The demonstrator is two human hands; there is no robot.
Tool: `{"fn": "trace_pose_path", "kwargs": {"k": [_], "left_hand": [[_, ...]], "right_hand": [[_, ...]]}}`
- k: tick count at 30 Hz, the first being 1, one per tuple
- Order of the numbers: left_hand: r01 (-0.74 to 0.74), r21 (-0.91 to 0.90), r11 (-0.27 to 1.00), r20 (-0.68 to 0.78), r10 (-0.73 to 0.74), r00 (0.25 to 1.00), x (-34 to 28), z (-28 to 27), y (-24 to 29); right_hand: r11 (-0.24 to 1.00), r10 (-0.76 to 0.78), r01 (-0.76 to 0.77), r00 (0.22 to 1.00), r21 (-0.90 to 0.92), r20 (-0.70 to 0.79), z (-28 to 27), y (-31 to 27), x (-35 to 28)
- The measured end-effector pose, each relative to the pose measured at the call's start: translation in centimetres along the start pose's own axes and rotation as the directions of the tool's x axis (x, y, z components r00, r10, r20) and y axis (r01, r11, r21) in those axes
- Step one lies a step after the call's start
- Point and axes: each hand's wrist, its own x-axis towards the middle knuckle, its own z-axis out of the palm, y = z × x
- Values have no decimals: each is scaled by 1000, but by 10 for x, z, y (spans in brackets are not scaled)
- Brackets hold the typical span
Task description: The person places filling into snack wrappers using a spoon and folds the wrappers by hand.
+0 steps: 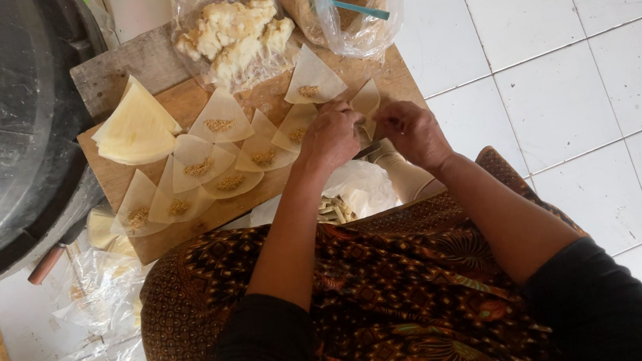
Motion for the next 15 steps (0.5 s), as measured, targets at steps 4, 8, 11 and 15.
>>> {"fn": "trace_pose_path", "kwargs": {"k": [4, 8, 11, 15], "left_hand": [[63, -47, 997, 51, -61, 997, -2, -7, 2], [74, -33, 997, 115, -70, 991, 0, -11, 4], [99, -4, 995, 175, -96, 980, 2, -17, 8], [143, -47, 989, 237, -128, 963, -1, -29, 15]], "right_hand": [[885, -291, 306, 952, -351, 97, 2, -8, -5], [895, -269, 281, 960, -347, 82, 9, -1, -4], [912, -234, 236, 971, -335, 47, 10, 12, 0], [956, -47, 44, 999, -290, -5, 9, 20, 0]]}}
